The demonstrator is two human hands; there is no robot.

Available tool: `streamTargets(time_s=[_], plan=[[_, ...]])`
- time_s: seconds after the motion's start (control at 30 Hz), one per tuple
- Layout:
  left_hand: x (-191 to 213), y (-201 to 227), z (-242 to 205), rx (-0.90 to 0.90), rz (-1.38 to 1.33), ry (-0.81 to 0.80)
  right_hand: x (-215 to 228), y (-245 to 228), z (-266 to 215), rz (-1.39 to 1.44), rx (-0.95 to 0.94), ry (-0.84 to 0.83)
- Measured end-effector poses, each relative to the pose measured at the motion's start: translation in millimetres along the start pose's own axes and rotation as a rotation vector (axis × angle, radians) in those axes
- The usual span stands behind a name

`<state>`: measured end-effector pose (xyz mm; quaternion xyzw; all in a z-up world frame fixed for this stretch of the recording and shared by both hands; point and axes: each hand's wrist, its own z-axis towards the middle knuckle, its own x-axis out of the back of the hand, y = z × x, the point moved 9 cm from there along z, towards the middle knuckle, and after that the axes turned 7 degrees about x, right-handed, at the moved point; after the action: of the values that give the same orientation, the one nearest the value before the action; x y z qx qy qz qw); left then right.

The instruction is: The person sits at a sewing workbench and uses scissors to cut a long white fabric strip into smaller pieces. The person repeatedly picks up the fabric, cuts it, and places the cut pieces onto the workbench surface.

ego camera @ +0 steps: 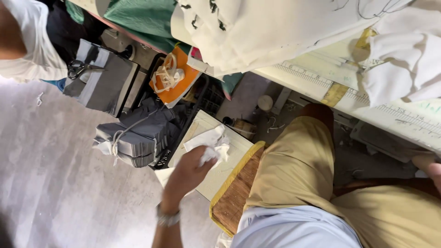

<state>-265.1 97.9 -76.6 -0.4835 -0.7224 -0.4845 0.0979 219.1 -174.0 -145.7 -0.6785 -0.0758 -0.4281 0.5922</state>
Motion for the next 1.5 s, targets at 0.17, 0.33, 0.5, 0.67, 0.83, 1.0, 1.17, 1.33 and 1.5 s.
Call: streamTargets(time_s=[0.17, 0.33, 0.5, 0.67, 0.83, 1.0, 1.17, 1.33, 1.5], plan=[[-73, 8, 50, -0.298, 0.295, 0.266, 29, -88, 35, -0.16, -0.026, 0.062], [-97, 173, 19, -0.585, -0.04, 0.294, 60, -142, 47, -0.335, -0.108, 0.034], [-101, 286, 9, -0.745, -0.104, 0.297, 55, -159, 47, -0.295, -0.133, 0.023], [-126, 311, 50, -0.508, 0.014, 0.184, 57, -167, 42, -0.208, -0.182, 0.029], [-86, 283, -3, -0.877, -0.472, 0.007, 86, -133, 21, -0.166, -0.21, 0.1], [-112, 166, 17, -0.49, -0.858, -0.278, 74, -155, 21, -0.181, -0.202, 0.115], [-95, 145, 9, -0.42, -0.88, -0.133, -9, -224, 32, -0.176, 0.171, -0.115], [-89, 149, -9, -0.382, -0.787, -0.149, -54, -242, 36, -0.092, 0.158, -0.223], [-103, 143, -16, -0.34, -0.778, -0.253, -54, -260, 43, 0.011, 0.185, -0.193]])
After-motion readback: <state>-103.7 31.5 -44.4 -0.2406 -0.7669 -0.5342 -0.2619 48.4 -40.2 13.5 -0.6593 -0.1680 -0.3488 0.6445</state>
